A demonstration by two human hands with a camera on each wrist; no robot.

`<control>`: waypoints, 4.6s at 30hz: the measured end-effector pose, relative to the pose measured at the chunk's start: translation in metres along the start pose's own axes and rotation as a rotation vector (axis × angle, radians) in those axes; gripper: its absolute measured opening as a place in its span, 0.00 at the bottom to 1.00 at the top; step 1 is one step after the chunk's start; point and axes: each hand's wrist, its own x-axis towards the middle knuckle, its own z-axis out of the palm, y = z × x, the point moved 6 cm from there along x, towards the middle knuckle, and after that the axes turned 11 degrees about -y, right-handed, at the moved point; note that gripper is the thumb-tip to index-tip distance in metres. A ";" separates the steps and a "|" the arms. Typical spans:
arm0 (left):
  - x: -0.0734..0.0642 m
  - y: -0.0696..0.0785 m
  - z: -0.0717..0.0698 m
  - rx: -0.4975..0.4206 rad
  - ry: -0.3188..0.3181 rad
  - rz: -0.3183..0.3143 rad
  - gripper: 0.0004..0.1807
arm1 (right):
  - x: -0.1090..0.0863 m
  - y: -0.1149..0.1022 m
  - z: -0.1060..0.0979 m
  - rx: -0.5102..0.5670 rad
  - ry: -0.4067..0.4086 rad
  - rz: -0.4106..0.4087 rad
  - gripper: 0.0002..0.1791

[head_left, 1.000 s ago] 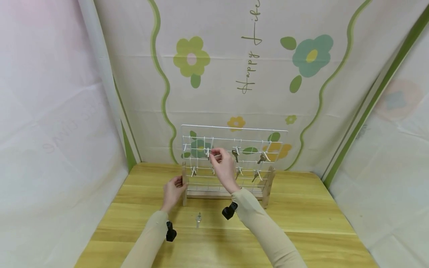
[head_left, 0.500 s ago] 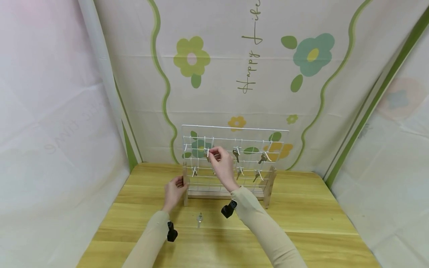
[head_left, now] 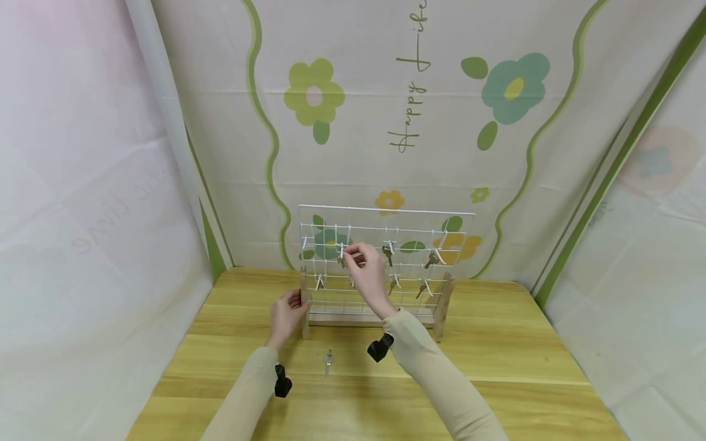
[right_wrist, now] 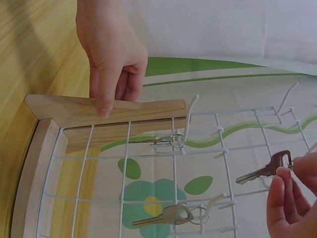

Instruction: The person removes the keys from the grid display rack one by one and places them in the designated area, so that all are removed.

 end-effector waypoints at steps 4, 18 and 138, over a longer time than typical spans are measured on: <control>0.000 0.001 0.000 0.004 -0.003 -0.001 0.17 | -0.004 -0.002 -0.003 -0.008 -0.003 -0.025 0.03; 0.000 0.002 -0.001 0.011 -0.001 0.016 0.17 | -0.015 -0.012 -0.007 0.047 -0.072 -0.066 0.03; 0.000 -0.001 0.000 0.005 -0.008 -0.006 0.20 | -0.144 0.135 0.081 -0.106 -0.612 0.304 0.03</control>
